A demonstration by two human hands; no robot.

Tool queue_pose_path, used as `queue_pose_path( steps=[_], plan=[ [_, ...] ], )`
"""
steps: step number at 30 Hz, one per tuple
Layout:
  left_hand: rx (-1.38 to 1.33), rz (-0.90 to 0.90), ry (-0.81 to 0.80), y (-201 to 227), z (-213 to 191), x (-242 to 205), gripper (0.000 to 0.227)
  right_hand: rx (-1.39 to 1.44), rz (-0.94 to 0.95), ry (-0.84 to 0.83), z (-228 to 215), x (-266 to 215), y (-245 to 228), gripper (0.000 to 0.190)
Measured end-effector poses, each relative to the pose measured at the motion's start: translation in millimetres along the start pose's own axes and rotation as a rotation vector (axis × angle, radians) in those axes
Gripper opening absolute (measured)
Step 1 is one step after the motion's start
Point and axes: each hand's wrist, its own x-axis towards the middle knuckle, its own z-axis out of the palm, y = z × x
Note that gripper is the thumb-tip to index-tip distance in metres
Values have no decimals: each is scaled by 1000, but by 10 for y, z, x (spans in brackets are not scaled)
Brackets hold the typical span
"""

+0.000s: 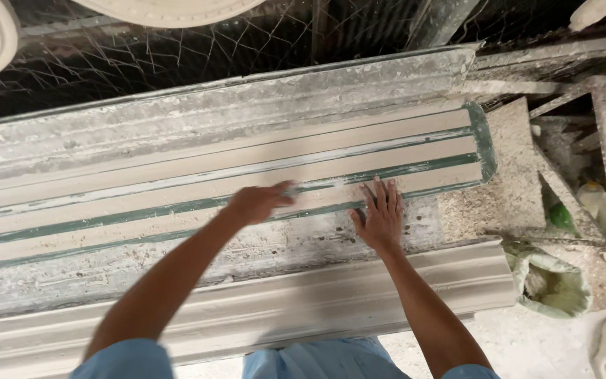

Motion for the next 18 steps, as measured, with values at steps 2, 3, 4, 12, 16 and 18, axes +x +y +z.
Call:
queue_pose_path(
  steps=[2, 3, 4, 12, 16, 18],
  plan=[
    [7, -120, -73, -351, -27, -330, 70, -17, 6, 3, -2, 43, -6, 67],
    [28, -89, -63, -440, -51, -368, 70, -29, 5, 15, 3, 46, -27, 66],
    [42, -59, -53, -449, -50, -370, 69, -43, -1, 22, -2, 31, -44, 66],
    [100, 54, -1, 641, -262, 562, 66, 41, 2, 35, -81, 28, -21, 66],
    [-17, -16, -102, 331, -374, 111, 63, 49, -10, 39, -43, 26, -32, 68],
    [47, -20, -111, 131, -405, -68, 67, 2, 4, 46, -40, 49, -7, 67]
  ],
)
